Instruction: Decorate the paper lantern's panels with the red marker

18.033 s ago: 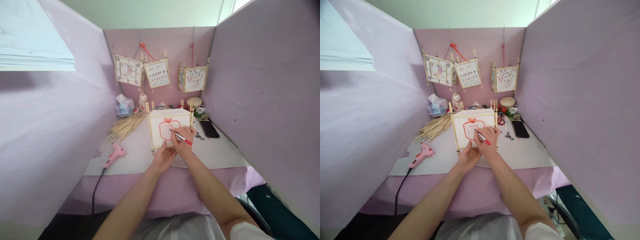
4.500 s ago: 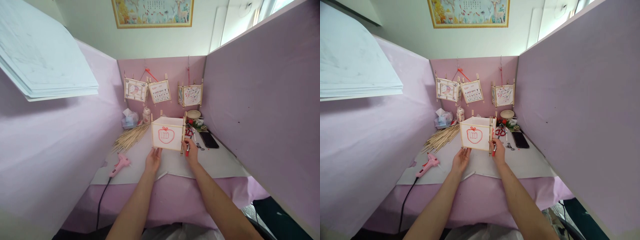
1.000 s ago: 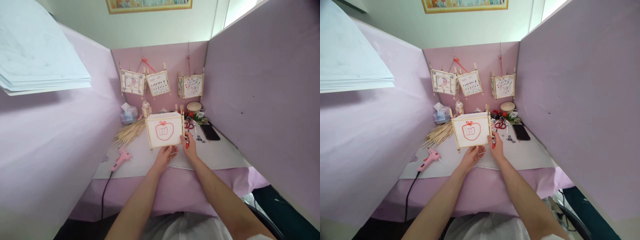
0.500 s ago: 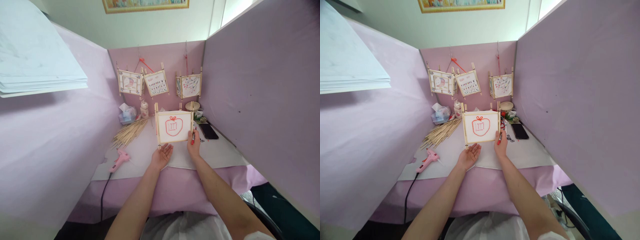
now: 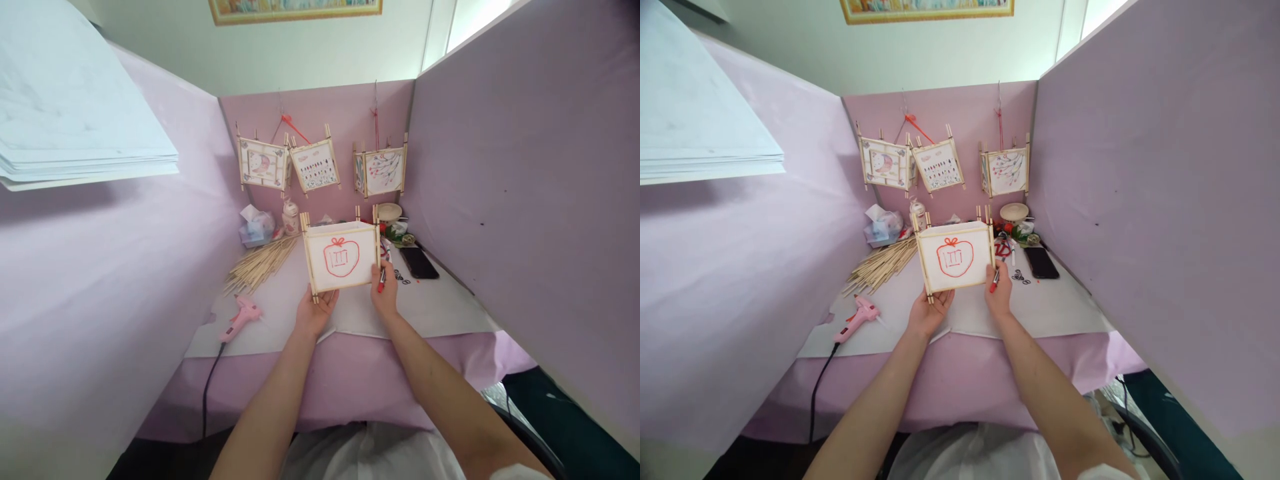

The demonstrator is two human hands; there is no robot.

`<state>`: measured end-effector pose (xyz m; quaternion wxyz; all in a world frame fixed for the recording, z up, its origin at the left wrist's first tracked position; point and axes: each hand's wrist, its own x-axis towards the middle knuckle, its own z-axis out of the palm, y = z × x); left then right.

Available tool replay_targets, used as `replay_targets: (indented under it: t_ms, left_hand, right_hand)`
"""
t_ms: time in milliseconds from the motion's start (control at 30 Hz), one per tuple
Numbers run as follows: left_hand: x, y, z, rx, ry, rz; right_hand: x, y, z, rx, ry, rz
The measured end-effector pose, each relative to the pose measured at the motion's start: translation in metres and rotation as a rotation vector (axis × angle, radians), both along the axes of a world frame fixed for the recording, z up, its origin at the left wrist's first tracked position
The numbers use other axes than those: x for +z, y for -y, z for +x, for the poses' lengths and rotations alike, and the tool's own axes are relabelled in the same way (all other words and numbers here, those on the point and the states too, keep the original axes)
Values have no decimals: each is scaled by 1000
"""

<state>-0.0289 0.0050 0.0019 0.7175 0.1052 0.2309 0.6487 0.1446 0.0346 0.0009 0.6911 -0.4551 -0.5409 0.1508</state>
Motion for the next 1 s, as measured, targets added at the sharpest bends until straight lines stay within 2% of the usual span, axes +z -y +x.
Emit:
replay_targets:
  t_ms: [467, 733, 833, 1000]
  left_hand:
    - [1, -3, -4, 80, -12, 28]
    - [6, -1, -4, 83, -13, 49]
    - [8, 1, -4, 61, -8, 56]
    - [10, 7, -3, -49, 95, 104]
  right_hand:
    - [-1, 1, -1, -14, 21, 19]
    - [1, 5, -1, -5, 43, -5]
    - [2, 5, -2, -17, 34, 7]
    - [2, 4, -2, -17, 45, 28]
